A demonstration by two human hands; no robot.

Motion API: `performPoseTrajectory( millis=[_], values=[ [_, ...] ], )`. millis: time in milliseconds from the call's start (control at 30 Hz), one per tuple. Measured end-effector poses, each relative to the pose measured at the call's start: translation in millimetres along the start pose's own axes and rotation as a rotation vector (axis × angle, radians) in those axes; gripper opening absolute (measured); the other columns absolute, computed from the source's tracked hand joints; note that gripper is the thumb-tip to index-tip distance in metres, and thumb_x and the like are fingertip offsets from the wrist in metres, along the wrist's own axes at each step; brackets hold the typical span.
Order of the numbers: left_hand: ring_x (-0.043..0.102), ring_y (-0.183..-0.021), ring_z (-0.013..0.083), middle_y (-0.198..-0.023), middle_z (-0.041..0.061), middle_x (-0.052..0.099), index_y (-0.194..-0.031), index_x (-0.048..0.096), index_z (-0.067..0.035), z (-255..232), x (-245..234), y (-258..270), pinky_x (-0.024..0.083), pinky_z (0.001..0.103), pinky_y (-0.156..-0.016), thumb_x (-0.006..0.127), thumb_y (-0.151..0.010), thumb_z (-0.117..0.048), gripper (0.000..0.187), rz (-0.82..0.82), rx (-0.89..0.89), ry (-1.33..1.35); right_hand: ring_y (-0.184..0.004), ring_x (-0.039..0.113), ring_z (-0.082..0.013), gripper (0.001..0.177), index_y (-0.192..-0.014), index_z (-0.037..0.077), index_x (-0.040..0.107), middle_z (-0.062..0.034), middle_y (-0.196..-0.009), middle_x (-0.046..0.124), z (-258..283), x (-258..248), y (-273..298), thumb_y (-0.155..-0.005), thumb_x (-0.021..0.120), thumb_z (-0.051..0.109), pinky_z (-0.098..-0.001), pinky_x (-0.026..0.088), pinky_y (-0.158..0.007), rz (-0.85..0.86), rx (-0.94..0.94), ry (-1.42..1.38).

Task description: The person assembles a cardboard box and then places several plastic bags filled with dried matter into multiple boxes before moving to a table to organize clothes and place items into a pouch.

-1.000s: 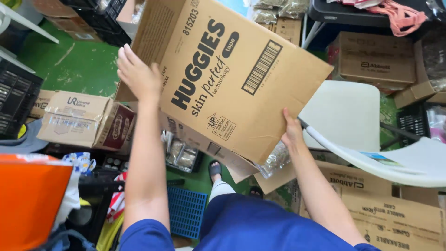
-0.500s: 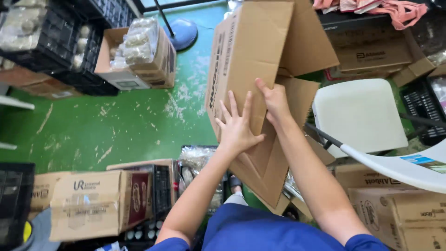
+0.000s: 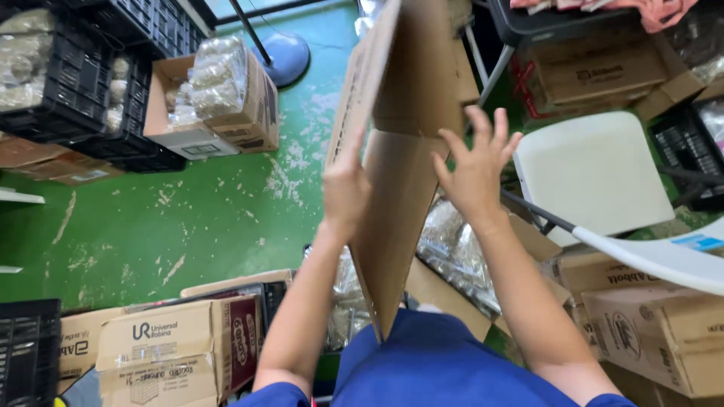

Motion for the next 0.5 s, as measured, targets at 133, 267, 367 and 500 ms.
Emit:
performPoseTrajectory(
  millis=[133,267,367,500],
  values=[
    [0.067,-0.113,0.0396,-0.129,0.012,0.071,-0.147,0.057,-0.028,37.6,-6.4,-12.1,0.057,0.052,-0.092,0.059,-0.087,0.007,0.069,-0.017,-0.1,0.072,-0.145,0.019,-0.0651,0.071,-0.15,0.015,0.054,-0.0316,-0.162,0.005,-27.0,7.5,13.2,-0.085,0.081,0.006,-0.0767,0.027,-0.115,0.083,0.31,-0.296],
    [0.068,-0.107,0.0422,-0.121,0.014,0.074,-0.144,0.059,-0.029,53.5,1.7,-17.2,0.057,0.052,-0.089,0.061,-0.086,0.004,0.067,-0.022,-0.175,0.132,-0.126,0.047,-0.055,0.095,-0.164,0.018,0.015,-0.0362,-0.138,0.045,-54.3,59.5,43.0,-0.086,0.069,0.01,-0.0671,0.039,-0.106,0.436,0.663,-0.553],
    [0.067,-0.103,0.0463,-0.115,0.017,0.075,-0.142,0.062,-0.027,52.8,-3.1,-31.5,0.055,0.055,-0.085,0.061,-0.087,0.003,0.062,0.056,-0.157,0.138,-0.107,0.067,-0.0459,0.061,-0.149,0.025,0.044,-0.0271,-0.106,0.072,-129.9,111.1,59.7,-0.092,0.067,0.027,-0.0587,0.05,-0.094,0.269,0.723,-0.413],
    [0.068,-0.105,0.0415,-0.114,0.009,0.076,-0.139,0.065,-0.031,31.6,-29.4,-34.1,0.056,0.052,-0.083,0.061,-0.088,0.002,0.061,0.26,-0.136,0.083,-0.104,0.067,-0.0474,0.036,-0.128,0.014,0.067,-0.0217,-0.104,0.074,-192.5,109.7,58.2,-0.093,0.068,0.019,-0.0569,0.051,-0.091,-0.021,0.684,-0.332]
  ],
)
Point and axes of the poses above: each hand's wrist, its own y-axis away from the middle knuckle, its own x-axis out of the palm, z = x × y, the point moved 8 cm from there along -y, towards the middle knuckle
